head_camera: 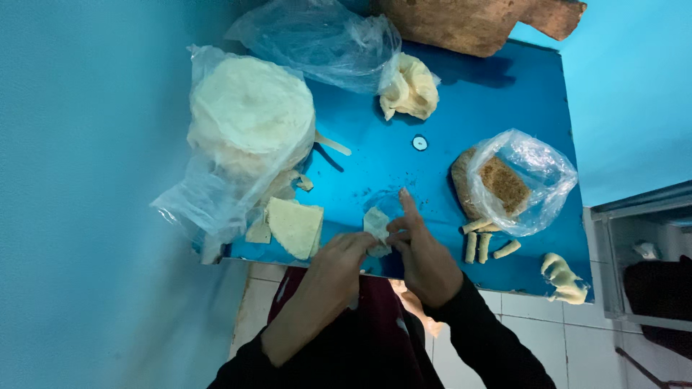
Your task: The person takes pieces of dough from a blue table, flattens them by hand, and rolls each piece into a small cylinder, placing the finished rolls on the table. They occasionally reach into a plastic bag of brown filling and gather dough scraps aside while repeating the rolling cycle.
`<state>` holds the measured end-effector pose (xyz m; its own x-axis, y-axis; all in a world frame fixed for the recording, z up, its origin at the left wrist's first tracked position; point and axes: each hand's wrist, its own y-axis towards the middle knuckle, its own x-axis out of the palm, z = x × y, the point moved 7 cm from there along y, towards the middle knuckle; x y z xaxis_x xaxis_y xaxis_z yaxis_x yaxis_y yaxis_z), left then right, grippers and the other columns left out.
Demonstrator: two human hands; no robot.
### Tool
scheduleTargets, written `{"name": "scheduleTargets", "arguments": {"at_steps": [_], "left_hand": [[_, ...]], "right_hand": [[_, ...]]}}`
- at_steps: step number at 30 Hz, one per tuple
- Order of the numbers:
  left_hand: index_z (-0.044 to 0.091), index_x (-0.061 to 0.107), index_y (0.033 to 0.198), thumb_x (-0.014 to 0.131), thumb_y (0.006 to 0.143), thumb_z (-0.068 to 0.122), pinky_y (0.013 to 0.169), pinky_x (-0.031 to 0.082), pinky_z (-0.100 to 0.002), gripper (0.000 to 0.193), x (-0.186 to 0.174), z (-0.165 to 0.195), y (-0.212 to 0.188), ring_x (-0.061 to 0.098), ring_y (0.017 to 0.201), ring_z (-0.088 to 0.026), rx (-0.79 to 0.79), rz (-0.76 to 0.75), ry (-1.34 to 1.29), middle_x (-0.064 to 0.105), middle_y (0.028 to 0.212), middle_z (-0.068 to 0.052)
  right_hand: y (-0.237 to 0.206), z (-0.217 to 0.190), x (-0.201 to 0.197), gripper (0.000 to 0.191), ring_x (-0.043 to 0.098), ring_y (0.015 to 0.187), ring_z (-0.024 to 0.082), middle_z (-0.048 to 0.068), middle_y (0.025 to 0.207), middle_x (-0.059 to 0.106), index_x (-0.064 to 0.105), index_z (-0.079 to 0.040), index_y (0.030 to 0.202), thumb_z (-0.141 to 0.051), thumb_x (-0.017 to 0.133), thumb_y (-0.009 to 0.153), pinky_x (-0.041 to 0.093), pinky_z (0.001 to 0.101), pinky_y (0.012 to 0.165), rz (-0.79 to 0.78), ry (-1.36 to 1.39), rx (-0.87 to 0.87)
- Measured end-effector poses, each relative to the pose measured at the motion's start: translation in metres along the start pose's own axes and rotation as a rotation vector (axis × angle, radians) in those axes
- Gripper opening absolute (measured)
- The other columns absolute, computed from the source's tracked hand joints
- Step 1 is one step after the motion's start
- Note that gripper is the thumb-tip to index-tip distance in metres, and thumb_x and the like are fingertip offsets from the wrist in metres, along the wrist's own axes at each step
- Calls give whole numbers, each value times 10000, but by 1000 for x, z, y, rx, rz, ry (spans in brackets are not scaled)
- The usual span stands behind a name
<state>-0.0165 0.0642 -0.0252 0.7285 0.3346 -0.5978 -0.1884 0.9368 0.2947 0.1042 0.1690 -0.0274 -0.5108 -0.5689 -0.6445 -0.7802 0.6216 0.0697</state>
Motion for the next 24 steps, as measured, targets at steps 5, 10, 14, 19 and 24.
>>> {"name": "scheduleTargets", "arguments": {"at_steps": [5,10,14,19,24], "left_hand": [[27,647,1116,641,823,-27,934,490,-448,298,2,3,8,618,1096,-314,195,19,250,695,1133,-136],[53,659,996,658,968,65,840,470,-455,31,4,-7,22,613,907,-296,92,34,267,635,853,-114],[46,662,922,652,893,63,759,460,-462,35,5,-11,30,596,843,-314,82,48,290,626,851,-128],[2,656,1038,629,835,43,868,507,-425,209,3,8,18,628,964,-312,293,202,413,650,980,-134],[-21,673,1065,671,869,63,872,501,-418,213,8,5,14,613,935,-294,319,109,514,635,944,-134]], "right_hand": [[-1,-9,-2,899,730,1102,307,167,1267,715,107,-74,1642,70,601,905,603,427,868,-122,59,-146],[10,-29,-10,957,682,907,295,66,1017,760,206,-101,1620,-67,763,843,520,445,798,-11,-246,-397],[36,-7,1,953,687,784,257,76,869,706,211,-167,1642,-31,750,867,554,385,711,-148,-40,-110],[33,-3,5,880,716,836,254,116,935,719,242,-107,1639,22,683,888,568,380,694,-71,-74,-186],[-2,-18,9,789,703,963,312,160,1088,737,286,-8,1582,53,629,874,573,389,728,100,-384,-438]]}}
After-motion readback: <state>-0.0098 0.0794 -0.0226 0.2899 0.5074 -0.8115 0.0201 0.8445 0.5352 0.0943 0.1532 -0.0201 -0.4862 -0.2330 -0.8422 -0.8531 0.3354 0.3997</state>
